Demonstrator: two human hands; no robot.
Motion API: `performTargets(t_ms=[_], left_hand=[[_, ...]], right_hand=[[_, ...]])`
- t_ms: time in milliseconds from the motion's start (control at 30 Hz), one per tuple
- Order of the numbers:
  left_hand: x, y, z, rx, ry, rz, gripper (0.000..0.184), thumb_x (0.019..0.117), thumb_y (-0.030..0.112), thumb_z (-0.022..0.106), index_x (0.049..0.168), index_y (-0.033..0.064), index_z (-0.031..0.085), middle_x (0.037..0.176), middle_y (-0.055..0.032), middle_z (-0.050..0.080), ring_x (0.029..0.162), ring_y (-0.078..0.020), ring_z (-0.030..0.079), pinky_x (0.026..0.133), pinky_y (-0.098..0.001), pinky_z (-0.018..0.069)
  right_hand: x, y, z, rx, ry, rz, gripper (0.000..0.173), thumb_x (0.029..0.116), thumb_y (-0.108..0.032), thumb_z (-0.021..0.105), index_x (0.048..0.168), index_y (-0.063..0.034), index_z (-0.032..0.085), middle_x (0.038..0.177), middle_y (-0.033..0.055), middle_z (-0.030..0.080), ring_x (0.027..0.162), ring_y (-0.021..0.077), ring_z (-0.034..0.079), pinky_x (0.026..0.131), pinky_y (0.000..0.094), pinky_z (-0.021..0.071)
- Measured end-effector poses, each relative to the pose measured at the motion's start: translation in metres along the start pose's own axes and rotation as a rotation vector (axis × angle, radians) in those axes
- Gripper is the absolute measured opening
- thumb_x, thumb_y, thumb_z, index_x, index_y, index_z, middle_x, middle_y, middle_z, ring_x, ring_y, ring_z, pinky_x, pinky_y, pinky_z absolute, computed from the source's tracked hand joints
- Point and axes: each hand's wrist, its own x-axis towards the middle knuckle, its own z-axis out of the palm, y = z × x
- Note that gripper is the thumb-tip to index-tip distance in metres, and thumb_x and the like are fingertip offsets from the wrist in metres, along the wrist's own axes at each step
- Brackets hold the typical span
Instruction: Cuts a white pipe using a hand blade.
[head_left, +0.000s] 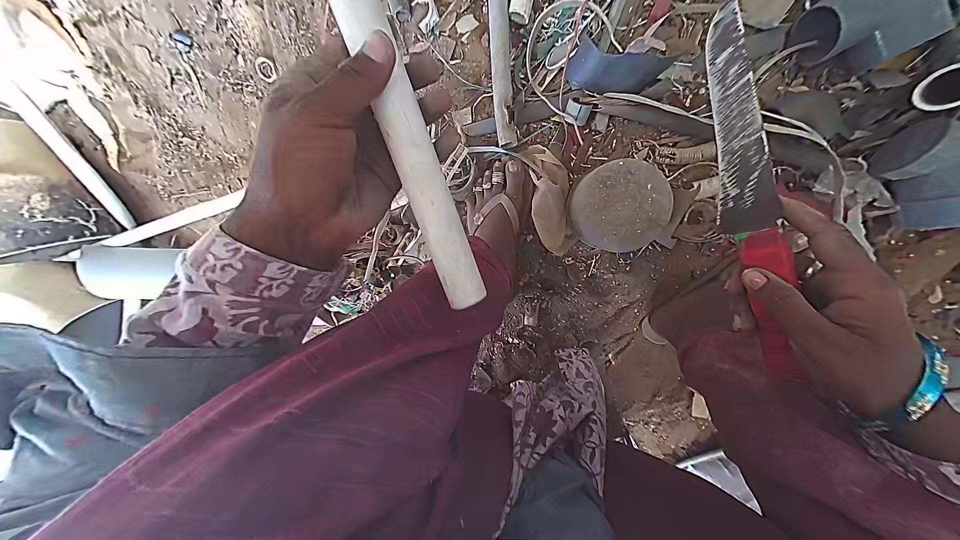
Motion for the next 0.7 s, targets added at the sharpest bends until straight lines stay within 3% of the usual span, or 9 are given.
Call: performTargets(t_ms=[100, 167, 200, 233, 300, 400, 500, 600, 700], left_hand=[[0.001, -0.008, 0.010, 0.106, -0.067, -0.115, 0.016, 0.1101, 0.021, 0.041, 0.124, 0.0182, 0.047, 0.083, 0.0033, 0.063, 0.067, -0.0079, 0.066, 0.061, -0.0248, 0.0601], [0.004, -0.023, 0.008, 0.484, -0.257, -0.090, 0.025, 0.1052, 0.014, 0.051, 0.130, 0.0139, 0.047, 0.081, 0.0013, 0.059, 0.059, -0.0043, 0.058, 0.053, -0.0189, 0.0537], [0.007, -0.029, 0.004, 0.758, -0.362, 0.022, 0.039, 0.1004, 0.016, 0.061, 0.138, 0.0121, 0.049, 0.088, -0.0006, 0.063, 0.064, -0.0048, 0.060, 0.057, -0.0204, 0.0537], [0.008, -0.034, -0.001, 0.997, -0.459, 0.140, 0.051, 0.0967, 0.021, 0.068, 0.144, 0.0117, 0.049, 0.097, -0.0042, 0.066, 0.073, -0.0095, 0.063, 0.066, -0.0287, 0.0552], [0.005, -0.041, -0.007, 1.210, -0.602, 0.262, 0.056, 0.0936, 0.024, 0.073, 0.144, 0.0105, 0.053, 0.106, -0.0116, 0.070, 0.085, -0.0214, 0.067, 0.077, -0.0449, 0.0556], [-0.003, -0.056, -0.014, 1.242, -0.725, 0.184, 0.051, 0.0934, 0.021, 0.071, 0.140, 0.0089, 0.055, 0.111, -0.0105, 0.068, 0.095, -0.0220, 0.067, 0.084, -0.0461, 0.0547], [-0.012, -0.065, -0.015, 1.212, -0.737, 0.021, 0.061, 0.0936, 0.011, 0.071, 0.149, 0.0045, 0.046, 0.123, -0.0171, 0.066, 0.106, -0.0279, 0.066, 0.094, -0.0502, 0.0517], [-0.015, -0.066, -0.016, 1.193, -0.712, 0.044, 0.059, 0.0925, 0.010, 0.070, 0.148, 0.0049, 0.049, 0.118, -0.0163, 0.068, 0.101, -0.0256, 0.067, 0.090, -0.0471, 0.0528], [-0.013, -0.069, -0.016, 1.179, -0.707, 0.090, 0.053, 0.0975, 0.021, 0.065, 0.147, 0.0074, 0.051, 0.114, -0.0126, 0.069, 0.098, -0.0208, 0.068, 0.088, -0.0451, 0.0535]], right_hand=[[0.000, 0.002, 0.000, 0.014, 0.010, -0.020, 0.062, 0.0982, -0.016, 0.051, 0.157, -0.0089, 0.032, 0.086, -0.0038, 0.061, 0.057, -0.0009, 0.059, 0.050, 0.0140, 0.0518], [0.001, 0.003, 0.000, 0.001, 0.019, -0.015, 0.062, 0.0979, -0.016, 0.051, 0.156, -0.0076, 0.032, 0.085, -0.0040, 0.062, 0.056, -0.0016, 0.059, 0.050, 0.0138, 0.0515], [0.001, 0.004, 0.000, -0.014, 0.022, -0.008, 0.062, 0.0978, -0.017, 0.050, 0.157, -0.0075, 0.032, 0.085, -0.0034, 0.061, 0.056, -0.0016, 0.058, 0.050, 0.0140, 0.0511], [0.000, 0.005, 0.000, -0.039, 0.023, 0.001, 0.062, 0.0976, -0.017, 0.050, 0.156, -0.0072, 0.032, 0.086, -0.0024, 0.061, 0.056, -0.0016, 0.058, 0.050, 0.0145, 0.0511], [0.000, 0.008, -0.002, -0.092, 0.021, 0.027, 0.063, 0.0979, -0.019, 0.050, 0.157, -0.0074, 0.032, 0.088, 0.0002, 0.061, 0.057, -0.0003, 0.058, 0.051, 0.0162, 0.0510], [0.000, 0.012, -0.002, -0.154, 0.014, 0.066, 0.063, 0.0986, -0.022, 0.049, 0.157, -0.0066, 0.032, 0.082, 0.0011, 0.061, 0.056, 0.0007, 0.057, 0.051, 0.0178, 0.0505], [-0.001, 0.013, -0.001, -0.210, -0.026, 0.082, 0.061, 0.0991, -0.021, 0.048, 0.157, -0.0073, 0.034, 0.083, 0.0038, 0.062, 0.055, 0.0023, 0.057, 0.050, 0.0200, 0.0504], [-0.002, 0.012, 0.002, -0.229, -0.101, 0.089, 0.061, 0.1000, -0.019, 0.048, 0.159, -0.0106, 0.033, 0.085, 0.0060, 0.063, 0.054, 0.0038, 0.054, 0.049, 0.0219, 0.0482], [0.000, 0.017, 0.003, -0.227, -0.201, 0.027, 0.063, 0.1010, -0.022, 0.047, 0.161, -0.0144, 0.029, 0.083, 0.0048, 0.063, 0.052, 0.0028, 0.054, 0.049, 0.0212, 0.0498]])
